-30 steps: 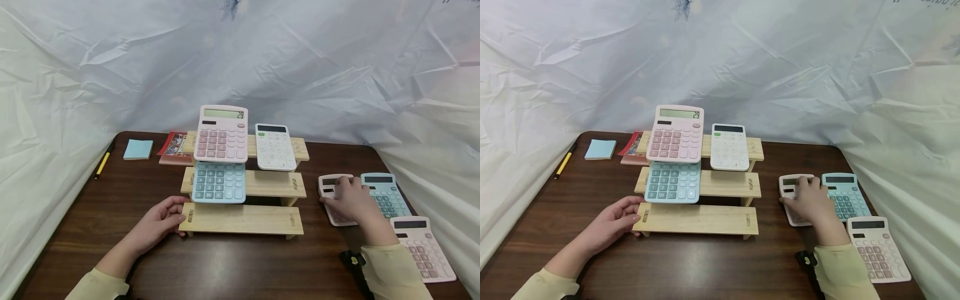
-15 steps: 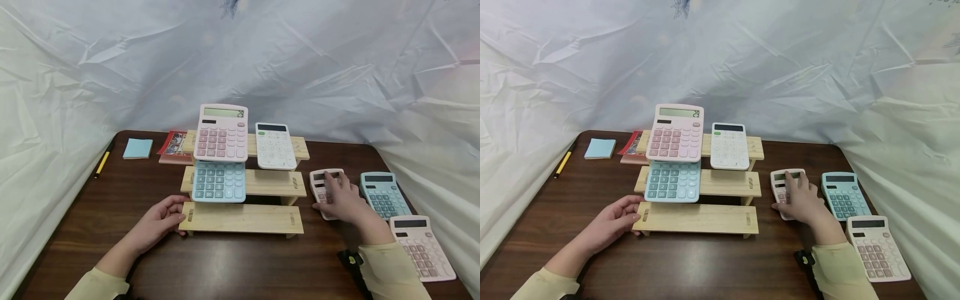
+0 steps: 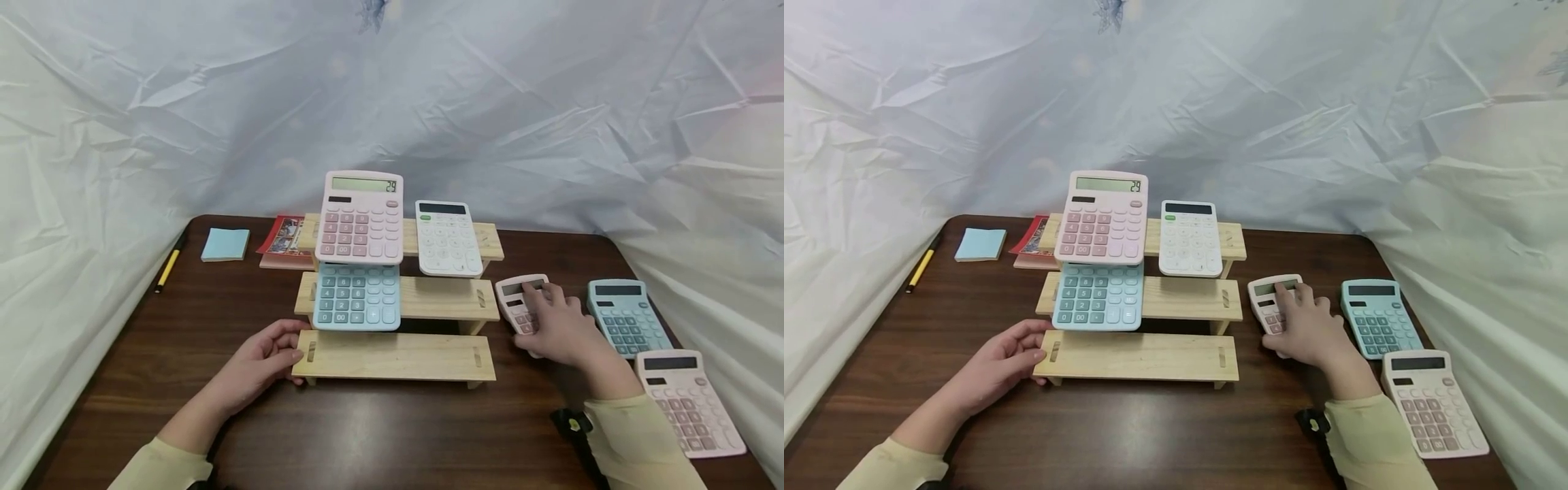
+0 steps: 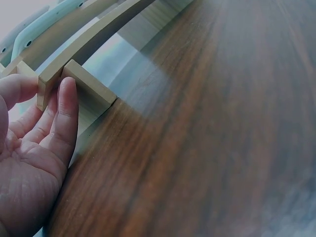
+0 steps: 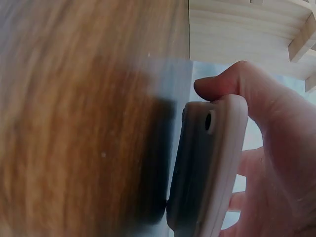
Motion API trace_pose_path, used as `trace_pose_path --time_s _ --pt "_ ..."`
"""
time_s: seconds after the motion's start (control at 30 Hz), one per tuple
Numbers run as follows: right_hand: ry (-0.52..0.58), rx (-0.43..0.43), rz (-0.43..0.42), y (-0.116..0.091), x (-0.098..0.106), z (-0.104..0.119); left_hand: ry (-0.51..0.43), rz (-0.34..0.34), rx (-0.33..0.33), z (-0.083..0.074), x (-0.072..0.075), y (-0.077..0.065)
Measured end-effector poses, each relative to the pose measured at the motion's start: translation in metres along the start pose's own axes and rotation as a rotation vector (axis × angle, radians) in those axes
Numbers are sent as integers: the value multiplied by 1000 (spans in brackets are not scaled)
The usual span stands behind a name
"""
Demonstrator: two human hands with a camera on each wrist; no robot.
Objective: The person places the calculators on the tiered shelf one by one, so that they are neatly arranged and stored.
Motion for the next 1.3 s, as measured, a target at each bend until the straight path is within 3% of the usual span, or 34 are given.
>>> trace_pose_path --time_s 0.23,0.5,1.0,1.3 --pt "19 33 -29 -6 6 6 -6 7 7 0 -2 1" --pt "23 84 -109 -28 31 18 -9 16 2 -1 -3 2" --pt "35 334 -142 -82 67 62 6 5 8 0 1 2" --pt "5 454 -148 -102 68 91 2 -4 7 1 1 0"
Point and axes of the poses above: each hand's wrist, its own y-axis towards the middle knuckle, its own x-axis out of the back of the hand, z = x × y, the point moved 9 cm from there along y, towards the middle knuckle, and after that the axes turned 14 degrees about z, right-handed, at the moved point
